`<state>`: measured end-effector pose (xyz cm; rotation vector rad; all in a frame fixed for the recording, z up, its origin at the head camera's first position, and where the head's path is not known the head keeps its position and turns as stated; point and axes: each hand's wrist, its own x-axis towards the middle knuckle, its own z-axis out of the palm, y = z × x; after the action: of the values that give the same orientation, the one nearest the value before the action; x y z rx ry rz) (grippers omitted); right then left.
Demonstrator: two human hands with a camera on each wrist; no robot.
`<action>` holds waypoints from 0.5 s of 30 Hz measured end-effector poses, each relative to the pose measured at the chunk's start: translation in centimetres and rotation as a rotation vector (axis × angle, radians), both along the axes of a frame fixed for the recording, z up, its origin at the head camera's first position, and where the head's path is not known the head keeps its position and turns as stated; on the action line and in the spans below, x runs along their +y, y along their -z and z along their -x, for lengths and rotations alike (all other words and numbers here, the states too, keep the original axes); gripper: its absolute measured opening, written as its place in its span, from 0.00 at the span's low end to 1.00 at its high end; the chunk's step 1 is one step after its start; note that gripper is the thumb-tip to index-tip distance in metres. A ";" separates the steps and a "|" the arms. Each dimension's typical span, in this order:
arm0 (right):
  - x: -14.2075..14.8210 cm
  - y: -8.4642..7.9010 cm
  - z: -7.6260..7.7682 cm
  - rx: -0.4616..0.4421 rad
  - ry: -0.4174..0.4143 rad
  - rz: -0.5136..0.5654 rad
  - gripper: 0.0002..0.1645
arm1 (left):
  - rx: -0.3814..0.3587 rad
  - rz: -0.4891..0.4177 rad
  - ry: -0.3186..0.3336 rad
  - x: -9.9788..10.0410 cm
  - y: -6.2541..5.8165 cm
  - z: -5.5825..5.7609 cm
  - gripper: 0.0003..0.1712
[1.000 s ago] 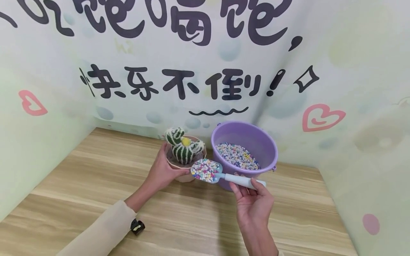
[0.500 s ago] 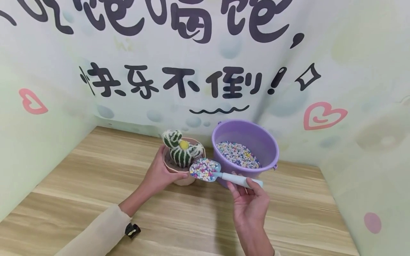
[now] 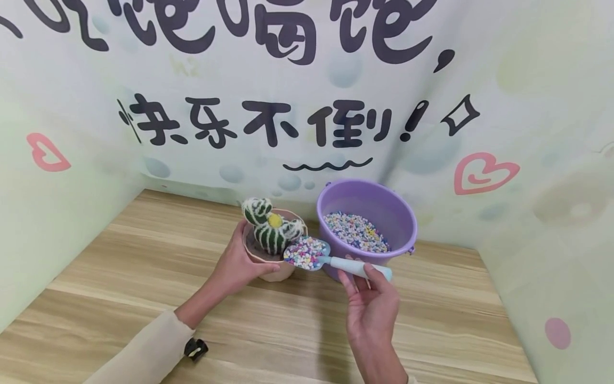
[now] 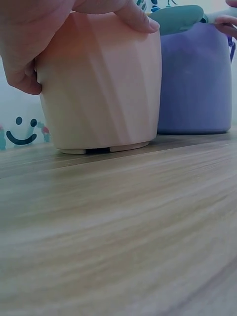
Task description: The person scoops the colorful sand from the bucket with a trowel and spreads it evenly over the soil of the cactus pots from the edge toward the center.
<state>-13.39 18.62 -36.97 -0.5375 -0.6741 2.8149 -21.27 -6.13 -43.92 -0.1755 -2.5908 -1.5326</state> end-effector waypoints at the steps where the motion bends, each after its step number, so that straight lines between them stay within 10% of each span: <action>1: -0.1 -0.1 0.0 0.004 0.001 -0.015 0.06 | 0.000 0.003 0.000 0.0 0.0 0.0 0.77; 15: -1.1 -0.7 0.2 0.083 -0.006 -0.136 0.16 | 0.003 0.015 0.021 -0.3 0.1 0.1 0.75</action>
<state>-13.55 17.57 -36.28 -0.3928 -0.8439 2.7529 -21.37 -6.46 -44.03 -0.2062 -2.6069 -1.5196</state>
